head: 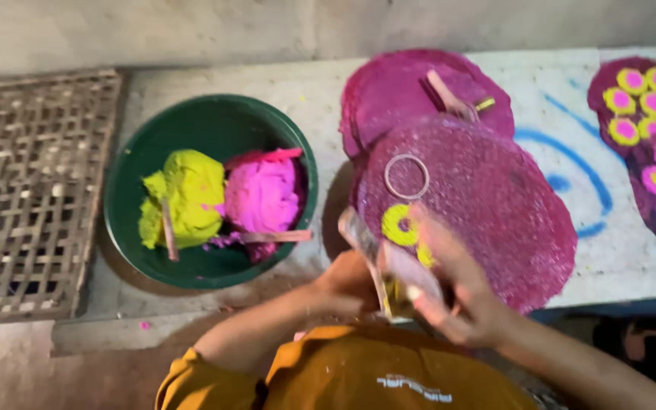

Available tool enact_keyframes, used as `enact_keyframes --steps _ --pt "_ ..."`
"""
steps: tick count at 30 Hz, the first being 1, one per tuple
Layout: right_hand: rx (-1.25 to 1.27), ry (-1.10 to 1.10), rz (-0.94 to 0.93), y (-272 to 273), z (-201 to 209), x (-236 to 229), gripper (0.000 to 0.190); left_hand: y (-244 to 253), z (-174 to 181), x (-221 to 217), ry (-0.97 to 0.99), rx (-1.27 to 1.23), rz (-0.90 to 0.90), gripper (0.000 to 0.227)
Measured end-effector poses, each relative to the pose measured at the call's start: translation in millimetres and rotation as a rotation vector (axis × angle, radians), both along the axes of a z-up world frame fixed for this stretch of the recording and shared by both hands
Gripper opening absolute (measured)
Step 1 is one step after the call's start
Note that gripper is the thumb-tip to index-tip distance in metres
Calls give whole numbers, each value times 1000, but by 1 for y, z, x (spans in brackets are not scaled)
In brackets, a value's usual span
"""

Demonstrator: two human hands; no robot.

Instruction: The person applies yellow and pink dough-like material onto a circular pink paper base using a wooden press tool and several specialized stamp tools to create small yellow and pink floral shapes.

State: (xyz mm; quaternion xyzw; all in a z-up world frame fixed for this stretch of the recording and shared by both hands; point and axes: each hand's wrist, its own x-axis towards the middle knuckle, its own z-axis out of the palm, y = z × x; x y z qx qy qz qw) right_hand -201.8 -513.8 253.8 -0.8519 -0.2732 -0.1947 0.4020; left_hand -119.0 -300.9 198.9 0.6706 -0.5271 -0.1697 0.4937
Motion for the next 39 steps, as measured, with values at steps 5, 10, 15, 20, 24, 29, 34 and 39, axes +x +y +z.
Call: enact_keyframes --steps 5,10,15,20,24,29,34,39 --pt "360 1283 208 -113 -49 -18 92 -43 2 29 -15 62 146 69" --pt "500 1197 25 -164 -88 -57 106 -58 -60 109 779 -293 -228 67" --pt "685 977 -93 -177 -80 -67 112 -77 -153 136 599 -58 833 67" --pt "779 927 -75 -168 -73 -60 108 -85 -180 95 1160 19 1040 75" --pt "763 932 -89 -163 -73 -60 104 -84 -163 16 772 -248 1008 89" --pt "753 927 -85 -163 -76 -58 100 -67 -120 -23 -93 265 940 83" --pt "691 951 -94 -163 -74 -62 89 -73 -93 -15 -328 412 687 51" --pt "598 1072 0 -168 -78 -59 79 -72 -72 -11 -343 296 658 47"
